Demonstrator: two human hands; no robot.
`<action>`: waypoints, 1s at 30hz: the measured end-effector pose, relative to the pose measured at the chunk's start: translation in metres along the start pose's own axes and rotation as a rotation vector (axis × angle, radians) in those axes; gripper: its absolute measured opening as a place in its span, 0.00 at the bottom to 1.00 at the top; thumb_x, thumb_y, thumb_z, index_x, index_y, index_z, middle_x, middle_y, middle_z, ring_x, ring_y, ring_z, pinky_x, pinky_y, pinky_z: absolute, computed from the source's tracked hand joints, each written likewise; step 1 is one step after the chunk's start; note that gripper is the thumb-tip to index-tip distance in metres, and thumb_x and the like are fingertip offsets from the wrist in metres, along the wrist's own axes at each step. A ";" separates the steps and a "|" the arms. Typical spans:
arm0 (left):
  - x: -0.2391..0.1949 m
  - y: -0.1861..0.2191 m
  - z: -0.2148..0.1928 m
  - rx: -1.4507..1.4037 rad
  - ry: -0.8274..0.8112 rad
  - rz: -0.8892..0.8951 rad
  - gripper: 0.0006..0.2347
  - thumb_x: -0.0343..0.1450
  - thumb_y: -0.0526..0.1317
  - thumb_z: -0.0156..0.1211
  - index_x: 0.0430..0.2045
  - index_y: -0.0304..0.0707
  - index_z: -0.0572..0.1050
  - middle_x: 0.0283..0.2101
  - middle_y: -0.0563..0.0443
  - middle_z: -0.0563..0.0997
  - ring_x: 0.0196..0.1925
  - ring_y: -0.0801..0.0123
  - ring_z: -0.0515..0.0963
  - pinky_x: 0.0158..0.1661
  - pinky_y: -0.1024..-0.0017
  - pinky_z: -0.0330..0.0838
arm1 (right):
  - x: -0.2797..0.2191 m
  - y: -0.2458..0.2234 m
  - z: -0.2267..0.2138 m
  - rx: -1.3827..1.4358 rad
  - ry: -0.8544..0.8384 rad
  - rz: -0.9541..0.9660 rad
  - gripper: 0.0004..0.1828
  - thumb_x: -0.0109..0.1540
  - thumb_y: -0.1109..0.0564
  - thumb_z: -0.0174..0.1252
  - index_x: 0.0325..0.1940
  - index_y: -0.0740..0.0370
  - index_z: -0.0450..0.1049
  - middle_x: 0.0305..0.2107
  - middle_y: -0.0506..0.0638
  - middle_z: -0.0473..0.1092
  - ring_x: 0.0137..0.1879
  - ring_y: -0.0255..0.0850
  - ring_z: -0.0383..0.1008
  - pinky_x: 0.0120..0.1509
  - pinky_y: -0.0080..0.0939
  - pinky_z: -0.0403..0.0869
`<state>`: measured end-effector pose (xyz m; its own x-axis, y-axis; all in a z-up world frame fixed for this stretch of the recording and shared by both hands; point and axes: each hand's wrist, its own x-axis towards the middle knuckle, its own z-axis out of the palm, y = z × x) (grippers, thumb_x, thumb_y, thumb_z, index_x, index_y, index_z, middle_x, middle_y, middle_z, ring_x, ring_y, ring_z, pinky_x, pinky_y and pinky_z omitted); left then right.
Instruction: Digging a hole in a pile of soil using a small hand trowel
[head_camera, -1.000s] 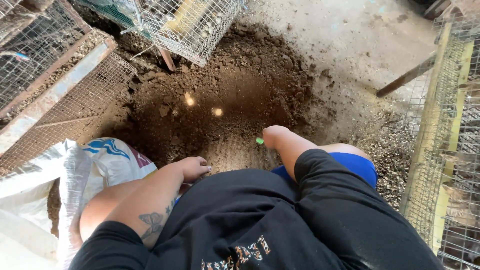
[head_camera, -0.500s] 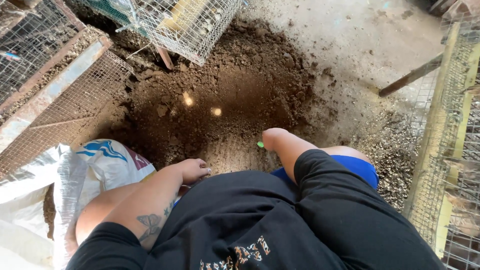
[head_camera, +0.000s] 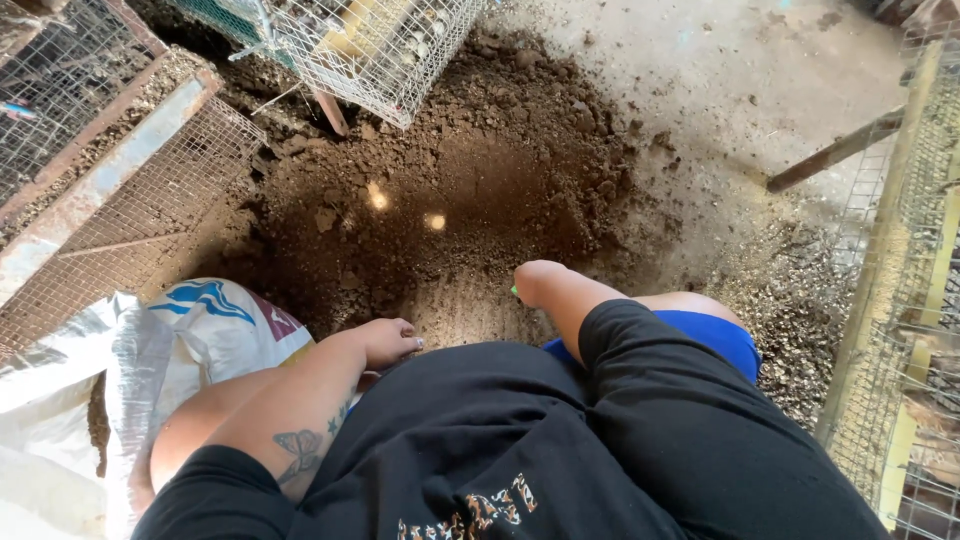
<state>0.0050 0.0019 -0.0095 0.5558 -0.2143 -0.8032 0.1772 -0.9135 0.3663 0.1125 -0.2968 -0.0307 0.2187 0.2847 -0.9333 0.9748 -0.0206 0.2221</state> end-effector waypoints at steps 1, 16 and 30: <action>0.001 0.000 0.001 -0.001 0.008 -0.002 0.25 0.69 0.61 0.55 0.51 0.45 0.79 0.54 0.47 0.84 0.62 0.54 0.78 0.61 0.58 0.73 | 0.014 -0.002 0.006 0.012 0.021 0.042 0.24 0.66 0.57 0.36 0.61 0.61 0.72 0.47 0.52 0.77 0.41 0.42 0.79 0.50 0.47 0.81; -0.020 0.012 -0.003 -0.012 0.058 0.014 0.25 0.69 0.60 0.55 0.54 0.46 0.77 0.55 0.48 0.83 0.63 0.56 0.78 0.62 0.59 0.72 | 0.020 -0.016 0.059 0.965 0.307 0.431 0.20 0.61 0.52 0.44 0.50 0.58 0.77 0.46 0.53 0.78 0.54 0.52 0.80 0.59 0.55 0.79; -0.001 -0.002 0.004 0.031 0.082 0.028 0.21 0.69 0.60 0.54 0.47 0.49 0.80 0.54 0.46 0.84 0.61 0.52 0.79 0.60 0.57 0.75 | -0.027 -0.003 0.030 1.174 0.226 0.369 0.26 0.68 0.55 0.41 0.70 0.60 0.68 0.62 0.58 0.70 0.65 0.55 0.73 0.68 0.57 0.73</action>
<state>0.0011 0.0024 -0.0111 0.6253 -0.2115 -0.7512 0.1367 -0.9180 0.3722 0.1052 -0.3328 -0.0142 0.5875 0.2357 -0.7741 0.3334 -0.9422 -0.0338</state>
